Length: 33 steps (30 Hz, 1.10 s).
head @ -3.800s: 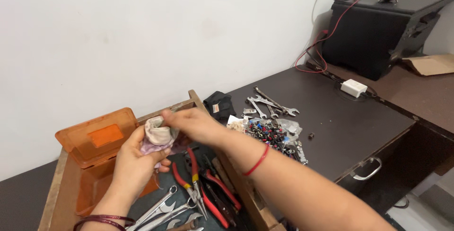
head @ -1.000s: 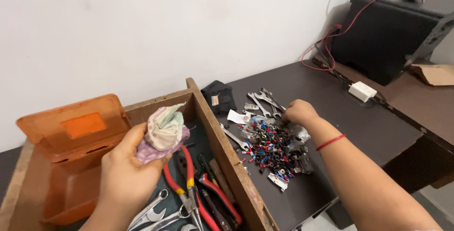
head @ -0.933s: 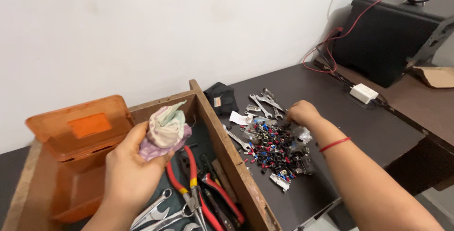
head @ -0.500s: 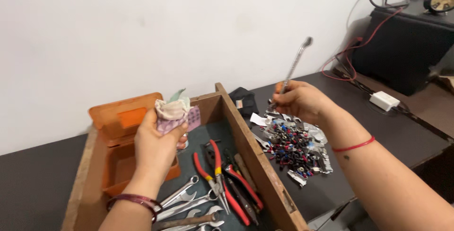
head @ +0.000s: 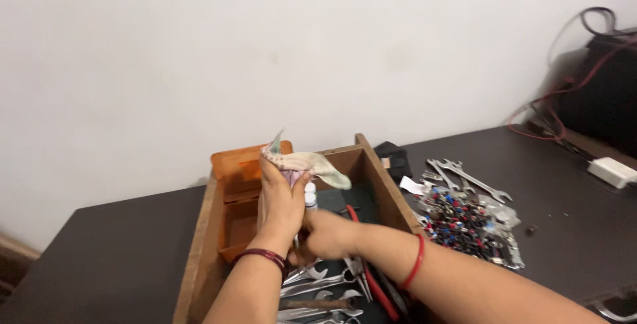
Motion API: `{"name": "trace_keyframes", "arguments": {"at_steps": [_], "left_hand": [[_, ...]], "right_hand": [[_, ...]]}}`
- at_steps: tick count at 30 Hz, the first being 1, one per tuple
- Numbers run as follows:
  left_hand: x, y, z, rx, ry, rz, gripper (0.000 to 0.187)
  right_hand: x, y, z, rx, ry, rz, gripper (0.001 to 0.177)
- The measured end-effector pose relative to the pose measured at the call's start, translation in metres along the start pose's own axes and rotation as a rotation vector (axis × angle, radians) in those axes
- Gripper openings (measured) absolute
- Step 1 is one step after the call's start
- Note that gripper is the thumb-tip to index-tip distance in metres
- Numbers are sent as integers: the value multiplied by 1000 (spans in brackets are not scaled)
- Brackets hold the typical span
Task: The person wipes a wrench with a cloth and sorts various small electrical connectors and small parts into specific sections of a wooden tool drawer.
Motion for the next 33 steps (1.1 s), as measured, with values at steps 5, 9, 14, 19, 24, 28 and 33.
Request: {"name": "trace_keyframes", "arguments": {"at_steps": [5,9,14,19,24,28,33], "left_hand": [[30,-3,7,15,-51,255,78],[33,-33,7,350,-110,212,43],[35,-66,1,455,56,-210,56],[14,-16,0,246,-186,253,35],[-7,32,-2,10,-361,256,66],[3,27,4,-45,-315,388,70],[32,6,9,38,-189,496,25]], "right_hand": [[-31,33,-2,-121,-228,126,25],[-32,32,-3,-90,-218,54,27],[-36,32,-6,-74,-202,-46,24],[-25,31,0,-109,-140,48,22],[-9,26,-1,-115,-48,208,13],[-8,25,4,-63,-49,225,16],[-5,25,3,-42,-30,97,22]]}}
Point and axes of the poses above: each hand's wrist, its own z-axis towards the middle knuckle, its own x-axis out of the back of the hand, y = z × x, the point moved 9 cm from there along z, towards the middle knuckle, and after that the axes turned 13 degrees about -x, right-handed, at the moved point
